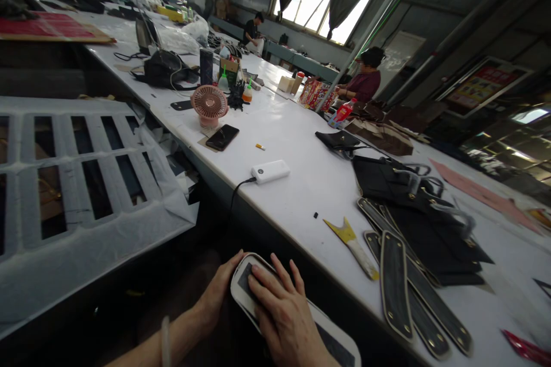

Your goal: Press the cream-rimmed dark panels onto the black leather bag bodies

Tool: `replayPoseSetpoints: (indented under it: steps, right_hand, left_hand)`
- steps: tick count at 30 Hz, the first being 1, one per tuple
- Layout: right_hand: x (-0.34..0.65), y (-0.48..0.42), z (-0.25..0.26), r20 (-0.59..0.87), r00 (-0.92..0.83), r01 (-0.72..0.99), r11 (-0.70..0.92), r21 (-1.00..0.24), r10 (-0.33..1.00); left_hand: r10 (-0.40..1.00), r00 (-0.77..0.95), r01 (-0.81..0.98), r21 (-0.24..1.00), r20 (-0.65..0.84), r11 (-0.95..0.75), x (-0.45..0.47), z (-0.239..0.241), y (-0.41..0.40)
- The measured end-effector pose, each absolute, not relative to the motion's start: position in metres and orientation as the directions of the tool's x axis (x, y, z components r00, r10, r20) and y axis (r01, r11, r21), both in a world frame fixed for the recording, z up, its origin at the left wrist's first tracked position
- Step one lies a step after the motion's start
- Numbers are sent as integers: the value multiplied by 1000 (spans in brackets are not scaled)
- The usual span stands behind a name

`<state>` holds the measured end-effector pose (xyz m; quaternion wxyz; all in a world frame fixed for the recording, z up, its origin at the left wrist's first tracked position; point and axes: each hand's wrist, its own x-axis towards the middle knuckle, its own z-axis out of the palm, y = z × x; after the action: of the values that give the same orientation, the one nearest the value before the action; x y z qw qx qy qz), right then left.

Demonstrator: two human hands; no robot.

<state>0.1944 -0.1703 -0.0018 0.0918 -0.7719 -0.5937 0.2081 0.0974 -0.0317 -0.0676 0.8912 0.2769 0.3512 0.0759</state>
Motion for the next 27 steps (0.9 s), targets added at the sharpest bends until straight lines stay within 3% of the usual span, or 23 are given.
replayPoseSetpoints:
  steps: [3, 9, 27]
  right_hand:
    - [193, -171, -3, -215, 226, 860, -299, -414, 950]
    - [189, -166, 7, -186, 300, 785, -352, -510, 936]
    - [162, -130, -6, 93, 584, 723, -465, -512, 806]
  left_hand:
    - [349, 736, 61, 570, -580, 819, 97, -72, -31]
    - [244, 805, 96, 524, -541, 846, 98, -72, -27]
    - [330, 826, 49, 641, -457, 766, 91, -90, -20]
